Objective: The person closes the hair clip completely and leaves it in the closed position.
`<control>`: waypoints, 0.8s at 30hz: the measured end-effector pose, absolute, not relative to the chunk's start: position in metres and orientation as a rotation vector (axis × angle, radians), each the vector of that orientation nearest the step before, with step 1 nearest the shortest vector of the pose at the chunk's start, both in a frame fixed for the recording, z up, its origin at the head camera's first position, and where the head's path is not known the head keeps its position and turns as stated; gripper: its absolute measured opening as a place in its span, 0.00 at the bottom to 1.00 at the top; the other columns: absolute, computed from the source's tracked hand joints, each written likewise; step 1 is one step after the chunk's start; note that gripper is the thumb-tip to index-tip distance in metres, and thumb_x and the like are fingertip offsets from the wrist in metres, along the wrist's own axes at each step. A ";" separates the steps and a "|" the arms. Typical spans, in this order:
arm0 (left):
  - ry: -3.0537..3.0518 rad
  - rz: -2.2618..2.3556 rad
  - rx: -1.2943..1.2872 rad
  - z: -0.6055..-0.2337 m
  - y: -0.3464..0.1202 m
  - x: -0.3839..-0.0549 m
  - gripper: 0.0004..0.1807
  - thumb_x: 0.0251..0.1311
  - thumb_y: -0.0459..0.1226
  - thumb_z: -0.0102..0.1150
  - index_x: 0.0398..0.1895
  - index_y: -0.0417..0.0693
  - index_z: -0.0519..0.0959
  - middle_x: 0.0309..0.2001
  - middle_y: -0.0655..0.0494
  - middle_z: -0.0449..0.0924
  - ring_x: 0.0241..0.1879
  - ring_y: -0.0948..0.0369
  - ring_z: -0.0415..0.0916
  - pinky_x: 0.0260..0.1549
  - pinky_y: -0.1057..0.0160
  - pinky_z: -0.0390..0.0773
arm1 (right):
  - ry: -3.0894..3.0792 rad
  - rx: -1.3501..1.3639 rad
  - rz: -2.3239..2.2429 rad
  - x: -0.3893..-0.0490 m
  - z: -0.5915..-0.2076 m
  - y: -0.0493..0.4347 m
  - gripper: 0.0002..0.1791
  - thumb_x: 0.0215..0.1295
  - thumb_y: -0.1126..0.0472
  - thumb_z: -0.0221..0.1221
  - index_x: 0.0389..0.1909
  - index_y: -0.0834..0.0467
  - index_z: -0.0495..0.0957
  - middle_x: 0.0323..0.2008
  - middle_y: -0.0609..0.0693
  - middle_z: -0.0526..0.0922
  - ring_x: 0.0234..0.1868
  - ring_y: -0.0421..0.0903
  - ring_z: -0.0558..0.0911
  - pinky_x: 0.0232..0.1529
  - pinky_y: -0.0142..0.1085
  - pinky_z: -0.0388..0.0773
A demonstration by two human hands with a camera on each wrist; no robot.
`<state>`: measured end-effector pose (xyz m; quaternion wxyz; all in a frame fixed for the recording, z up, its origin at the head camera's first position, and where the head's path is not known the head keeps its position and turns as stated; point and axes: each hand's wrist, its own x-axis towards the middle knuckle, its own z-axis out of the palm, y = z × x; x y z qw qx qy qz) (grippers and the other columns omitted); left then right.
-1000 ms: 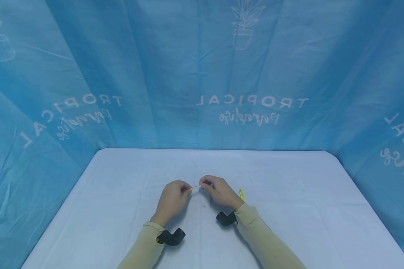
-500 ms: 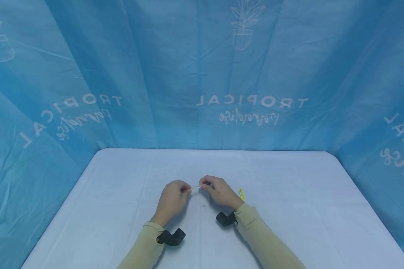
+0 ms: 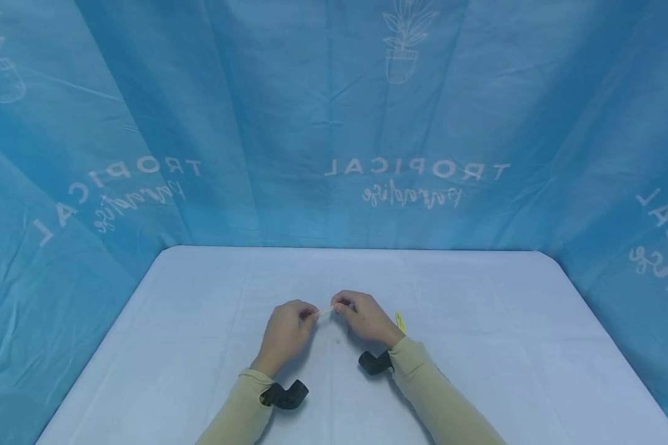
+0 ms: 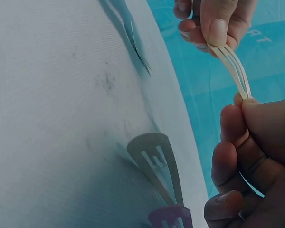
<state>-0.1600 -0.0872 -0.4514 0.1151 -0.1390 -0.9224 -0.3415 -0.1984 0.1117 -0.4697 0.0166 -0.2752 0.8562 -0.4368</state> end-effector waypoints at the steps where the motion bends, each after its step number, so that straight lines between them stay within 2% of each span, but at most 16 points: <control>1: -2.707 -1.015 -0.389 -0.451 -0.087 -0.160 0.03 0.60 0.31 0.67 0.34 0.40 0.86 0.32 0.53 0.85 0.32 0.60 0.79 0.34 0.57 0.78 | 2.667 -0.850 -1.366 -0.198 -0.470 0.112 0.12 0.78 0.57 0.52 0.41 0.59 0.81 0.33 0.46 0.80 0.29 0.39 0.71 0.37 0.35 0.71; 8: -2.742 -1.021 -0.346 -0.450 -0.088 -0.160 0.03 0.62 0.33 0.67 0.35 0.41 0.86 0.31 0.55 0.84 0.31 0.62 0.77 0.33 0.60 0.77 | 2.699 -0.735 -1.388 -0.198 -0.470 0.109 0.10 0.76 0.57 0.54 0.41 0.57 0.82 0.37 0.46 0.84 0.35 0.41 0.77 0.40 0.37 0.75; 14: -2.737 -1.022 -0.344 -0.451 -0.087 -0.161 0.04 0.62 0.34 0.67 0.35 0.42 0.86 0.31 0.56 0.84 0.31 0.63 0.77 0.33 0.61 0.77 | 2.715 -0.637 -1.417 -0.197 -0.471 0.108 0.07 0.74 0.58 0.57 0.41 0.55 0.83 0.37 0.44 0.84 0.35 0.40 0.77 0.39 0.36 0.75; 24: -2.705 -0.982 -0.347 -0.452 -0.087 -0.162 0.03 0.61 0.34 0.67 0.34 0.43 0.87 0.29 0.57 0.83 0.29 0.64 0.76 0.32 0.62 0.76 | 2.732 -0.641 -1.491 -0.194 -0.467 0.107 0.09 0.74 0.57 0.58 0.42 0.56 0.84 0.37 0.45 0.84 0.35 0.41 0.77 0.40 0.38 0.75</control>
